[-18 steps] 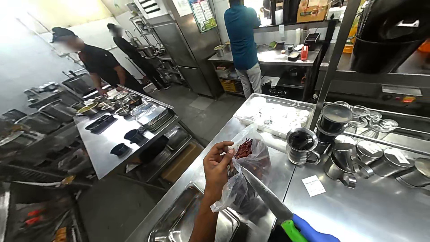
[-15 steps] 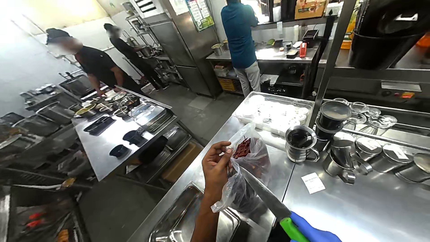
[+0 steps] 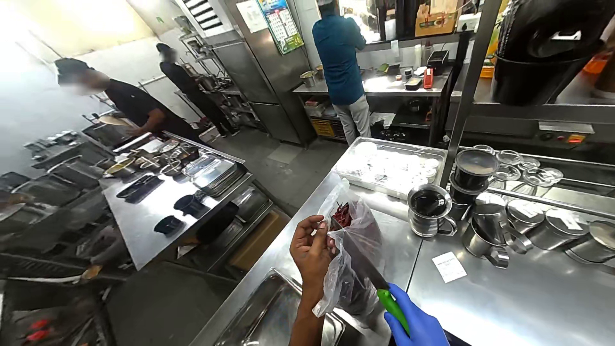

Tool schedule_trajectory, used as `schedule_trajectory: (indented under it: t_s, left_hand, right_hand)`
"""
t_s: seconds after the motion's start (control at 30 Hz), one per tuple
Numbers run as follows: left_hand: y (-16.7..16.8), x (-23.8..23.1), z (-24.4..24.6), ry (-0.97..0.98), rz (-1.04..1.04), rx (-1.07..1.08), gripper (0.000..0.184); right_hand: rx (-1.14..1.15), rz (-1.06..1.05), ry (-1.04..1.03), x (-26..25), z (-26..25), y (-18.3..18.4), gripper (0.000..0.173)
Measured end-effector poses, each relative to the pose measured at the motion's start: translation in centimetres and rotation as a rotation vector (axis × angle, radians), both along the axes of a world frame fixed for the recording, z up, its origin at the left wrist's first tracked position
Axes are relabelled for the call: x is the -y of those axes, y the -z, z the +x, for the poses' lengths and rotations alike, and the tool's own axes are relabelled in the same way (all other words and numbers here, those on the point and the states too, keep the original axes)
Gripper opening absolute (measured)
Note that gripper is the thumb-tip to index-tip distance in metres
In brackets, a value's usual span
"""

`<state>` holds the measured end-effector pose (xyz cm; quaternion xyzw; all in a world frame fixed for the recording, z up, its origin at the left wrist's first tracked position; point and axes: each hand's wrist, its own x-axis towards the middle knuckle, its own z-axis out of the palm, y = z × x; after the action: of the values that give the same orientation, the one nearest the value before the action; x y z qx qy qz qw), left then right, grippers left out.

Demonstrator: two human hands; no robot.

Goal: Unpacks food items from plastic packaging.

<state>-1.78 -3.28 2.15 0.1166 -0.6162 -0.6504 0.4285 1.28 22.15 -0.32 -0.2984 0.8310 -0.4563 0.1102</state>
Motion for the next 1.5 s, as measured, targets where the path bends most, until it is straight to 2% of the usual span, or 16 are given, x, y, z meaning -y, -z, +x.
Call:
schedule_trajectory:
  t_s: [0.17, 0.27, 0.33, 0.4, 0.53, 0.67, 0.73, 0.83, 0.93, 1.0, 1.07, 1.2, 1.27, 1.33, 1.43, 1.5]
  left_hand:
    - [0.2, -1.8, 0.1, -0.093, 0.049, -0.02, 0.02]
    - [0.2, -0.8, 0.6, -0.165, 0.027, -0.027, 0.02]
    - [0.4, -0.2, 1.4, -0.151, 0.006, -0.001, 0.021]
    - [0.3, 0.5, 2.1, -0.113, -0.042, 0.063, 0.022]
    - [-1.1, 1.3, 3.1, -0.021, -0.235, 0.208, 0.024]
    - [-1.1, 0.7, 2.9, 0.04, -0.333, 0.196, 0.029]
    - [-0.5, 0.6, 2.5, 0.043, -0.342, 0.174, 0.033]
    - [0.6, 1.2, 2.3, 0.095, -0.303, 0.125, 0.036]
    - [0.6, 1.7, 2.5, 0.179, -0.241, 0.1, 0.039]
    - [0.6, 1.0, 2.9, 0.185, -0.14, 0.107, 0.042]
    - [0.9, 0.2, 3.4, 0.196, -0.057, 0.091, 0.043]
    - [1.8, -1.5, 3.6, 0.237, 0.039, 0.011, 0.045]
    - [2.3, -2.1, 3.6, 0.248, 0.073, -0.026, 0.046]
    - [2.4, -2.4, 3.6, 0.233, 0.083, -0.041, 0.047]
    - [2.4, -2.5, 3.8, 0.144, 0.05, -0.047, 0.044]
    - [2.6, -2.2, 4.1, 0.082, 0.0, -0.042, 0.041]
  right_hand:
    - [0.043, -0.102, 0.078, 1.6, 0.1, -0.5, 0.048]
    - [-0.219, -0.281, 0.363, 1.4, -1.6, -3.3, 0.046]
    - [-0.219, -0.476, 0.505, -0.1, -4.1, -5.7, 0.043]
    - [-0.207, -0.568, 0.517, -1.8, -6.2, -6.7, 0.043]
    - [-0.352, -0.083, 0.373, -4.1, -7.3, -1.3, 0.043]
    - [-0.07, 0.334, 0.291, -3.6, -6.8, 9.7, 0.048]
    - [0.057, 0.492, 0.296, -2.1, -6.9, 12.0, 0.052]
    - [0.025, 0.61, 0.307, -0.4, -7.7, 15.6, 0.058]
    - [-0.067, 0.58, 0.261, 1.2, -8.8, 12.8, 0.058]
    - [-0.264, 0.348, 0.253, 2.2, -9.4, 10.9, 0.057]
    - [-0.361, 0.041, 0.14, 3.4, -10.1, 6.2, 0.048]
    - [-0.372, -0.404, -0.302, 6.6, -12.6, -3.1, 0.032]
    - [-0.354, -0.402, -0.514, 8.7, -14.0, -5.3, 0.033]
    - [-0.43, -0.267, -0.626, 10.8, -15.4, -5.2, 0.032]
    - [-0.586, -0.095, -0.621, 12.6, -17.0, -3.1, 0.024]
    - [-0.573, -0.056, -0.584, 12.6, -17.1, -2.7, 0.026]
